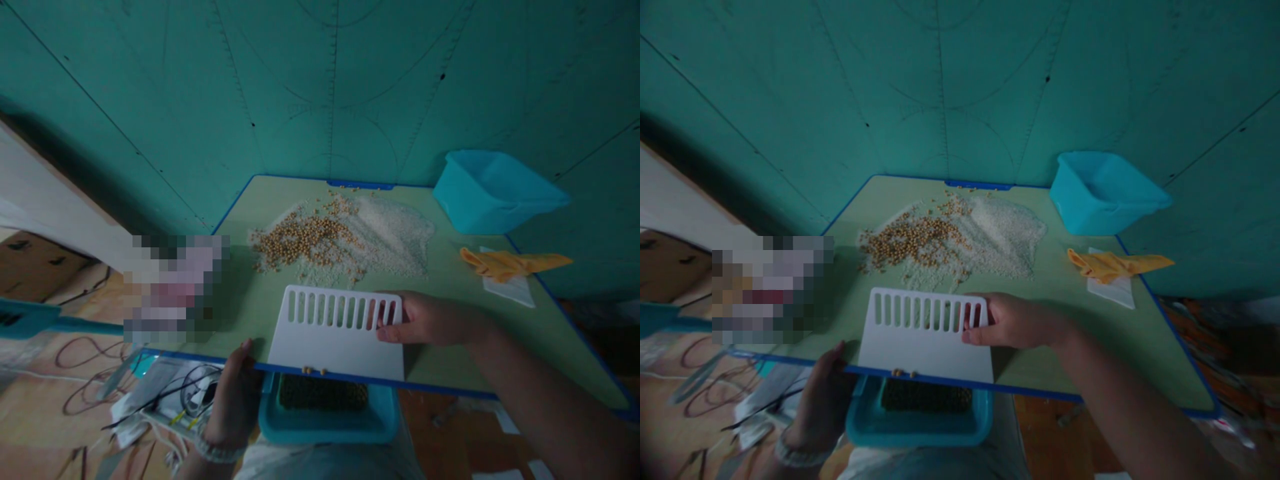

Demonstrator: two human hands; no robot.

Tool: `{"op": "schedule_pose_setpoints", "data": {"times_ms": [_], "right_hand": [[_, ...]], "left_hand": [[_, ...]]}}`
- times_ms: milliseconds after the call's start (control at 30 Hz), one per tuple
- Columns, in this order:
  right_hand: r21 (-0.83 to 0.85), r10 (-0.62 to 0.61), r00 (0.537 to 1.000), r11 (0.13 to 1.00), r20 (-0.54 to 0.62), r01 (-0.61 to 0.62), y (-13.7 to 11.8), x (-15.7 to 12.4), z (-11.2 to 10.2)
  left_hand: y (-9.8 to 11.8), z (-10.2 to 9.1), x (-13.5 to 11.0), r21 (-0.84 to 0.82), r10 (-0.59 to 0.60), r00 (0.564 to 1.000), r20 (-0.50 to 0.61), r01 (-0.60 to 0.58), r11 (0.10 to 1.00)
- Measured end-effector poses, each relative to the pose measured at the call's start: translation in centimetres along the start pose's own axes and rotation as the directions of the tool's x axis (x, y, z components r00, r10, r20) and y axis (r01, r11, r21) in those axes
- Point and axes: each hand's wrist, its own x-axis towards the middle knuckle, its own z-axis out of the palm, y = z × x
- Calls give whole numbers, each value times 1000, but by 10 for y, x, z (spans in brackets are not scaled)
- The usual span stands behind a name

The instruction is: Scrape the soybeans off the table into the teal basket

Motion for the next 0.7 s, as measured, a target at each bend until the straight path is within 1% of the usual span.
{"op": "schedule_pose_setpoints", "data": {"times_ms": [167, 367, 433, 500, 567, 633, 667, 700], "right_hand": [[-6, 4, 1000, 1000, 12, -4, 0, 0, -2], [13, 33, 999, 999, 31, -34, 0, -1, -1], [-9, 47, 999, 999, 22, -46, -1, -2, 0], [-19, 63, 998, 998, -7, -63, -3, -2, 0], [6, 67, 996, 998, -63, -66, -3, -2, -3], [57, 37, 982, 998, -187, -27, -2, 0, -10], [86, 8, 960, 996, -279, 17, -1, 2, -14], [110, -23, 925, 991, -380, 70, 1, 3, -18]], "left_hand": [[-3, -6, 7, 11, 10, 995, 101, -11, 1000], [-3, -11, 7, 22, -20, 994, 110, 18, 1000], [-2, -9, 6, 25, -14, 994, 110, 12, 1000], [-1, -6, 4, 7, 16, 996, 88, -17, 1000], [-2, -5, 4, -12, 25, 997, 68, -24, 1000], [-3, -5, 5, -8, -1, 998, 55, 1, 1000], [-3, -6, 5, -4, -9, 999, 49, 9, 1000], [-3, -6, 6, 0, -16, 999, 43, 16, 1000]]}}
